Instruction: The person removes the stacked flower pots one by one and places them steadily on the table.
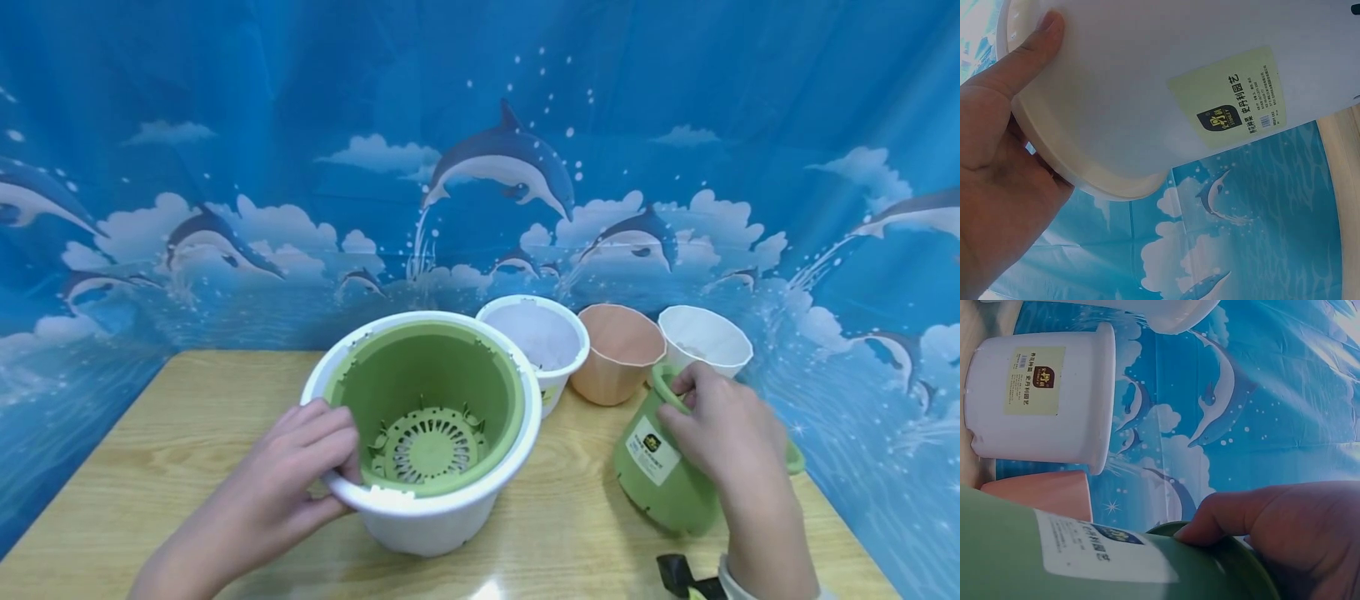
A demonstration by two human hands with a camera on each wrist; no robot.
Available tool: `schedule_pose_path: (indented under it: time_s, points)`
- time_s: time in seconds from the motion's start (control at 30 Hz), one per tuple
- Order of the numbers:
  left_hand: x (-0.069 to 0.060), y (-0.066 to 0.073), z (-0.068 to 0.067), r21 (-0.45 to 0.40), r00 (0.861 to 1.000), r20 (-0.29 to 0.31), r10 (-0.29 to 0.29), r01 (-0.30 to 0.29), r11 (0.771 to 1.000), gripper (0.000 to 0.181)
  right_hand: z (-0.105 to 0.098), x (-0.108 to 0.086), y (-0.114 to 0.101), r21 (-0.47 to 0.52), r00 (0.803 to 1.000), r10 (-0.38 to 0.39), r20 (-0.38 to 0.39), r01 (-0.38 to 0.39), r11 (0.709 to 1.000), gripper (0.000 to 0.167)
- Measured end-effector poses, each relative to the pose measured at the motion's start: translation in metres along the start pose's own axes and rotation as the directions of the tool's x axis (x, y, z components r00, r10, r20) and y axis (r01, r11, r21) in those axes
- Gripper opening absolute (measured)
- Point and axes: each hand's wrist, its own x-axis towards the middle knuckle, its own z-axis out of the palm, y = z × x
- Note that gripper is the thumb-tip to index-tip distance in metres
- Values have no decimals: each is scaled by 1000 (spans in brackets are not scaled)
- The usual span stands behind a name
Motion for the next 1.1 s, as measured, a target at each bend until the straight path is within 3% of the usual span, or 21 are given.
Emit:
schedule_pose_path:
  time_s: [0.57, 0.8, 1.1]
  points:
    - [0, 0, -1, 7, 1000, 16, -15, 15, 1000, 35, 6, 4, -2, -12, 997, -22, 78, 23, 1000, 35]
    - [-1, 0, 0, 13, 1000, 15, -15, 15, 1000, 35, 11, 5, -2, -7, 993, -73, 91, 74, 997, 32]
    - [-1, 0, 0, 21, 1000, 14, -20, 20, 1000, 35, 18, 10, -1, 1, 990, -94, 101, 94, 996, 40]
